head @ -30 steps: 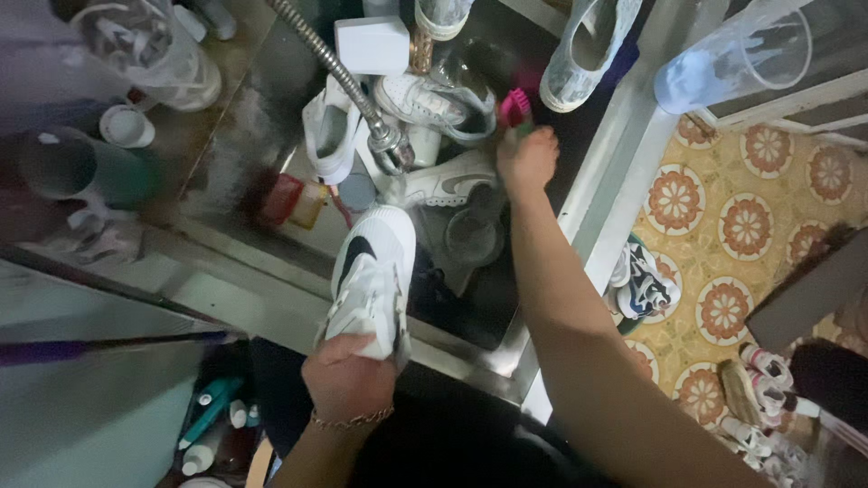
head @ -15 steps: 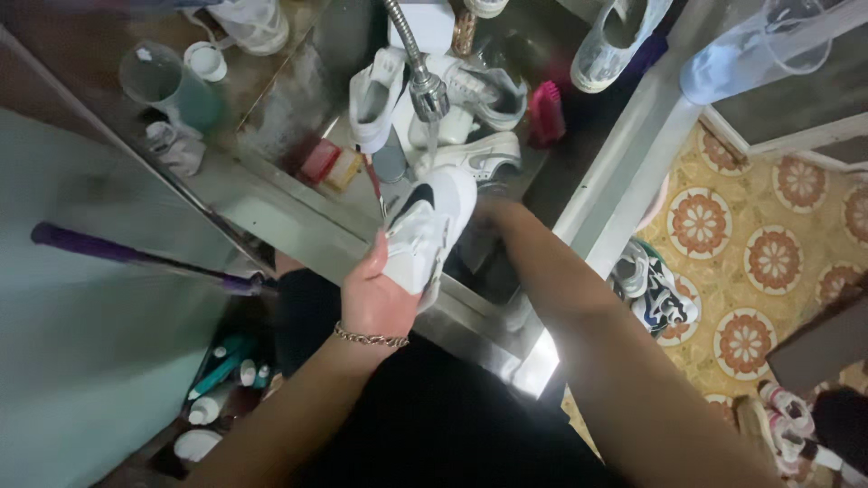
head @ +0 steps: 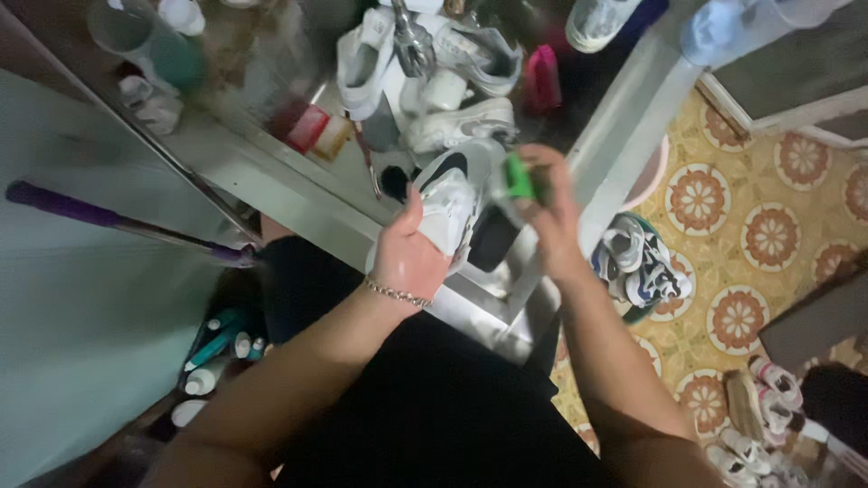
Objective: The person cleans shoes and a shoe insole by hand with a brush over a sink.
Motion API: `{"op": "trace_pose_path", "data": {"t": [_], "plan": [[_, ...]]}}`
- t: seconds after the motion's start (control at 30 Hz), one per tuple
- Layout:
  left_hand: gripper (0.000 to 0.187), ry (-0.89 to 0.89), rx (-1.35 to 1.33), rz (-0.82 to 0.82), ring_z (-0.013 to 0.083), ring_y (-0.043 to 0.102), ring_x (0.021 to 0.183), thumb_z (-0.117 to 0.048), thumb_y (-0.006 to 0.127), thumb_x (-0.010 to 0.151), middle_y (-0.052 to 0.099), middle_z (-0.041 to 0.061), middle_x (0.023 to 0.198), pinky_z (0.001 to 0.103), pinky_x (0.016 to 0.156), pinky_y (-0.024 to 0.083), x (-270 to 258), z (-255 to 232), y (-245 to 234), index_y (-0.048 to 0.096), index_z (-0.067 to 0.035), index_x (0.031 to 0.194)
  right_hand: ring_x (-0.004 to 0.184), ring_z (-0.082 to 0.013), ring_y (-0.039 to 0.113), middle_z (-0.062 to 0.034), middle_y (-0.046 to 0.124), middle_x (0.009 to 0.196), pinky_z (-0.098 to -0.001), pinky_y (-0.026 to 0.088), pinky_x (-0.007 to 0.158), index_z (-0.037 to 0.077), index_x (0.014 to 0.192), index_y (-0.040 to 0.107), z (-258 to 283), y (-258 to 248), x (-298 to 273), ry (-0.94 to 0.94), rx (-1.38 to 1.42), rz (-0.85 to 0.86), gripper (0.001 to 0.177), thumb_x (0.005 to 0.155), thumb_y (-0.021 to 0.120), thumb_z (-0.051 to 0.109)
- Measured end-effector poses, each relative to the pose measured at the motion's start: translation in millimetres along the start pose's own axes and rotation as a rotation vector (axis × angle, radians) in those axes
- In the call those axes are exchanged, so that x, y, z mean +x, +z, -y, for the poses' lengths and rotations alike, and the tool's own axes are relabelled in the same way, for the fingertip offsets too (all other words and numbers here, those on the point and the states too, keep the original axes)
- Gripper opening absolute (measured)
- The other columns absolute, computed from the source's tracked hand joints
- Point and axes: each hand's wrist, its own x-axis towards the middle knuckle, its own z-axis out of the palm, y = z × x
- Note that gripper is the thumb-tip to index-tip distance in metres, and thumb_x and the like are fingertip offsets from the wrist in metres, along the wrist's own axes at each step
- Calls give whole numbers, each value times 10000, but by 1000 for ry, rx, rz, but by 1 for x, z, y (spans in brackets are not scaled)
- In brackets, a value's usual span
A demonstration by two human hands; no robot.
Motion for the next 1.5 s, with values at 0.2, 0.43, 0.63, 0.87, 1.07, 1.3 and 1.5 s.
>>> {"op": "trace_pose_path", "data": {"t": [0.2, 0.43, 0.63, 0.87, 1.07, 1.3, 1.5], "plan": [[763, 89, -9, 80, 313, 813, 1395, -758, 664, 1181, 838, 132, 1568, 506, 1237, 665, 36, 25, 7, 775, -110, 1569, 844, -418, 698, -143, 657, 981, -502, 591, 856, 43, 1069, 680, 23, 58, 12, -333, -170, -55, 315, 1307, 607, 236], [749, -9, -79, 315, 255, 884, 1065, -800, 611, 1196, 934, 49, 1197, 466, 900, 760, 52, 19, -11, 842, -124, 1422, 762, -337, 600, -95, 611, 846, -460, 531, 787, 83, 952, 684, -13, 44, 40, -483, -170, -84, 330, 1249, 729, 221], [595, 11, -95, 383, 207, 869, 930, -732, 592, 1241, 922, 1, 1029, 398, 826, 724, 51, 19, -13, 838, -224, 1051, 721, -333, 571, -93, 578, 807, -474, 499, 743, 86, 912, 680, 14, 58, 34, -544, -187, -57, 356, 1233, 749, 224], [525, 35, -194, 409, 245, 907, 1166, -644, 631, 1253, 959, 54, 1119, 430, 1268, 605, 54, 23, -10, 860, -211, 1066, 713, -307, 646, -47, 631, 817, -436, 510, 731, 128, 891, 749, 19, 80, 27, -638, -182, -103, 265, 1137, 834, 179], [697, 18, -77, 353, 293, 841, 1342, -748, 646, 1208, 895, 73, 1492, 517, 1238, 653, 39, 27, -14, 842, -157, 1521, 683, -395, 587, -119, 560, 779, -523, 502, 712, 45, 892, 647, -19, 14, 54, -544, -212, -24, 388, 1249, 752, 154], [674, 22, -143, 395, 297, 868, 1271, -699, 493, 1276, 936, 84, 1071, 561, 1418, 481, 50, 24, -37, 872, -166, 1117, 646, -330, 586, -63, 592, 729, -452, 523, 688, 119, 835, 727, -27, 55, 26, -599, -78, 13, 330, 1135, 829, 208], [661, 22, -214, 325, 433, 806, 1478, -631, 733, 1205, 880, 228, 1510, 618, 1429, 507, 60, 26, -39, 875, -42, 1471, 699, -323, 563, -63, 550, 815, -458, 505, 742, 151, 919, 759, 41, 75, 17, -636, -24, -4, 246, 1158, 769, 210]]}}
